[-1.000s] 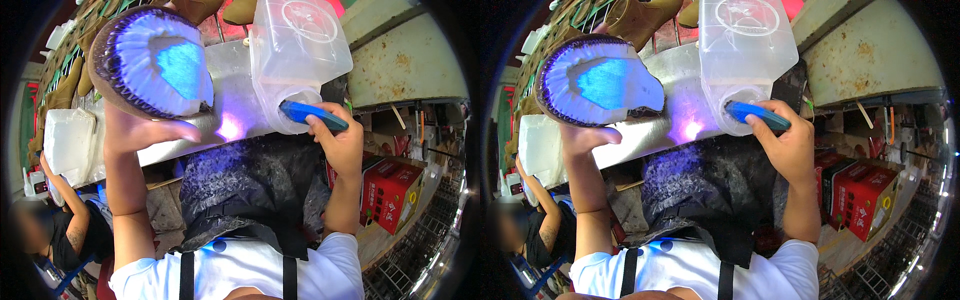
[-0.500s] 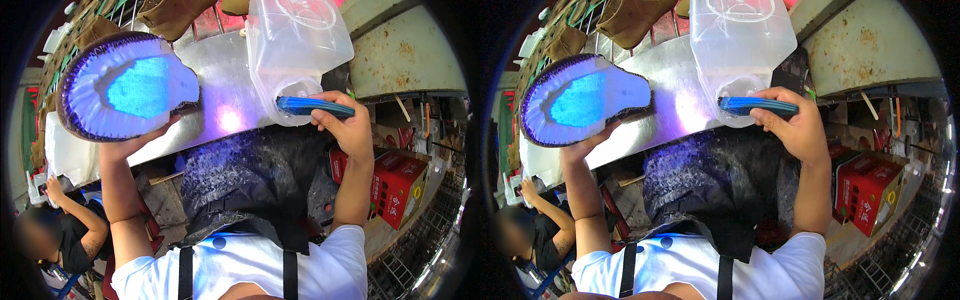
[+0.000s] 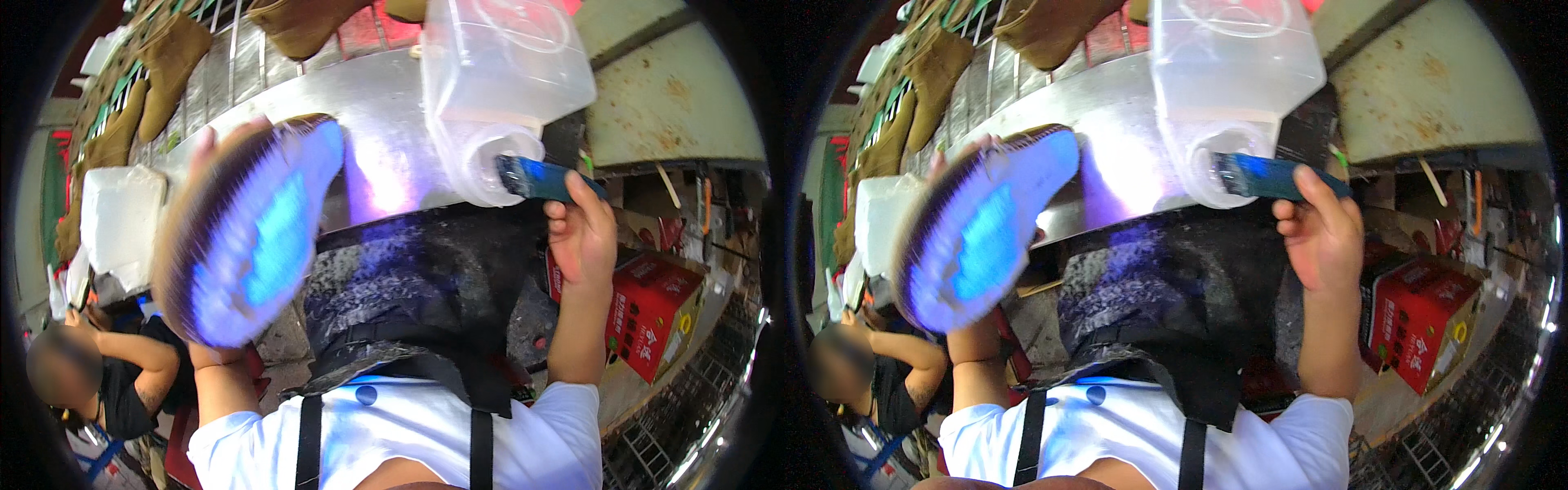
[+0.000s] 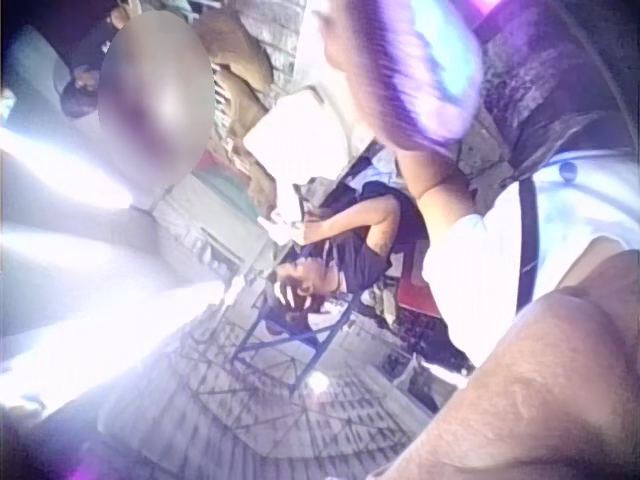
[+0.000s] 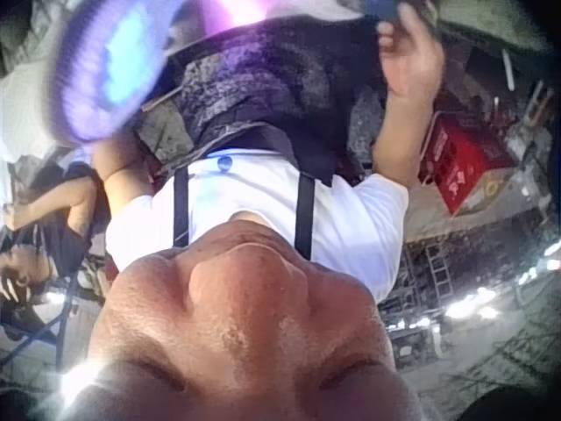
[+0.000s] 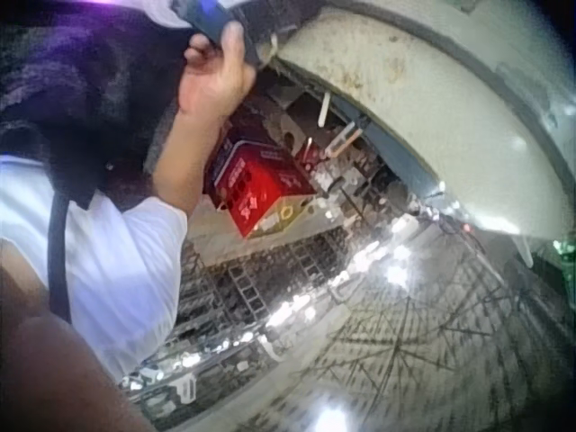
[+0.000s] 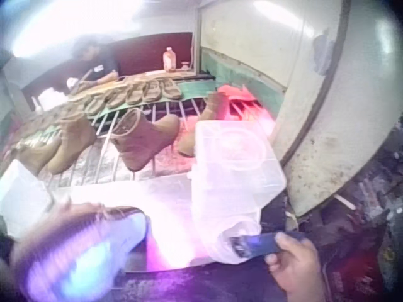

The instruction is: The person applies a liquid adhesive to the edges and soles of boots using a brush and a container of liquid.

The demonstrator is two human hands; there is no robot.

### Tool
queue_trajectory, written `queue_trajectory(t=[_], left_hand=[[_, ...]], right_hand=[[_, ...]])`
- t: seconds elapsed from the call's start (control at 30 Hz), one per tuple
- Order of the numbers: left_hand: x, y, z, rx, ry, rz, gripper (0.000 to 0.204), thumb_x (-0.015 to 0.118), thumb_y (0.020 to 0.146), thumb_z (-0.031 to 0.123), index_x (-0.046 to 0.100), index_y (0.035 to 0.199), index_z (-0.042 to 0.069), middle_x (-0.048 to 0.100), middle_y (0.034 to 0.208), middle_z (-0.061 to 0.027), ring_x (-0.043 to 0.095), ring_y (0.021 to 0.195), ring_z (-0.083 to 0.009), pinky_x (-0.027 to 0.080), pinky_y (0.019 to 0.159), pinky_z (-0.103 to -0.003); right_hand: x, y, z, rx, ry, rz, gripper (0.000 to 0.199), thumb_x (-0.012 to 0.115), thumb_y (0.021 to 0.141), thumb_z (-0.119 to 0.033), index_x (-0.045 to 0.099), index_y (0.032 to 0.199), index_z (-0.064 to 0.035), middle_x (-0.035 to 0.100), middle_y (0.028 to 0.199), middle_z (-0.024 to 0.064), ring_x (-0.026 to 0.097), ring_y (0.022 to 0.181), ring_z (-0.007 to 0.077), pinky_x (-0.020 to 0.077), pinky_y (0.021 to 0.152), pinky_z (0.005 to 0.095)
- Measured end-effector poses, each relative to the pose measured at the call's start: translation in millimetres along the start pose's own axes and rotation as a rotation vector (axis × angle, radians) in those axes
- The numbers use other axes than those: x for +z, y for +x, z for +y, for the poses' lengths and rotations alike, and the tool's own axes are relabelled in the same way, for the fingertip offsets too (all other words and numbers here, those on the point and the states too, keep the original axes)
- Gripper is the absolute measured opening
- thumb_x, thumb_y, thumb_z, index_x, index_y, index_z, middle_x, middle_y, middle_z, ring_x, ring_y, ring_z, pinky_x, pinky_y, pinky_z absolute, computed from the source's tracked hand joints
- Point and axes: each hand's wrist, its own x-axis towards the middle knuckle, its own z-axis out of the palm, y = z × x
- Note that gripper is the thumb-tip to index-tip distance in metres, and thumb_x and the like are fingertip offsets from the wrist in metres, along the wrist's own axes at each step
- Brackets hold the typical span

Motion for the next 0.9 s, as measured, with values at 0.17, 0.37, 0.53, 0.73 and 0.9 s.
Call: queue_trajectory(t=[0.17, 0.37, 0.53, 0.73, 0.9], left_hand=[[-91, -7, -15, 1.009, 1.439, -0.343, 0.031, 0.045, 0.104, 0.018, 0.049, 0.131, 0.004, 0.059, 0.132, -0.0272, 0.06, 0.121, -0.0398, 0.045, 0.105, -0.05], [-123, -21, -42, 1.438, 1.65, -0.496, 0.039, 0.056, 0.095, 0.016, 0.032, 0.125, 0.007, 0.057, 0.126, -0.0342, 0.063, 0.111, -0.0523, 0.05, 0.094, -0.063], [-122, -17, -48, 1.519, 1.664, -0.499, 0.046, 0.061, 0.093, 0.018, 0.031, 0.128, 0.01, 0.058, 0.128, -0.0289, 0.063, 0.111, -0.0504, 0.051, 0.093, -0.061], [-132, -15, -48, 1.53, 1.621, -0.456, 0.056, 0.063, 0.092, 0.02, 0.028, 0.136, 0.011, 0.056, 0.13, -0.0282, 0.063, 0.11, -0.0499, 0.05, 0.092, -0.063], [-139, -7, -50, 1.581, 1.558, -0.491, 0.058, 0.064, 0.093, 0.02, 0.028, 0.138, 0.011, 0.054, 0.132, -0.0266, 0.062, 0.111, -0.0505, 0.049, 0.093, -0.063]], right_hand=[[-7, -38, 47, -0.068, 0.0, -0.177, 0.032, 0.068, 0.093, -0.018, 0.063, 0.11, 0.0084, 0.071, 0.088, 0.0209, 0.068, 0.062, 0.026, 0.0535, 0.049, 0.0334], [97, -43, 118, 0.222, 0.623, -0.339, 0.032, 0.057, 0.103, -0.021, 0.062, 0.119, 0.0053, 0.07, 0.106, 0.0198, 0.071, 0.092, 0.0283, 0.0591, 0.078, 0.0361], [134, -32, 143, 0.028, 0.518, -0.341, 0.035, 0.054, 0.105, -0.015, 0.055, 0.13, 0.0093, 0.069, 0.113, 0.0217, 0.072, 0.101, 0.0281, 0.0603, 0.09, 0.0375], [88, -58, 116, -0.247, -0.051, -0.828, 0.038, 0.066, 0.094, -0.002, 0.059, 0.128, 0.0127, 0.069, 0.116, 0.028, 0.072, 0.105, 0.0306, 0.0575, 0.093, 0.0403], [89, -37, 99, -0.217, 0.061, -0.953, 0.033, 0.071, 0.086, 0.005, 0.065, 0.118, 0.0122, 0.073, 0.104, 0.0257, 0.074, 0.085, 0.0259, 0.0604, 0.076, 0.0338]])
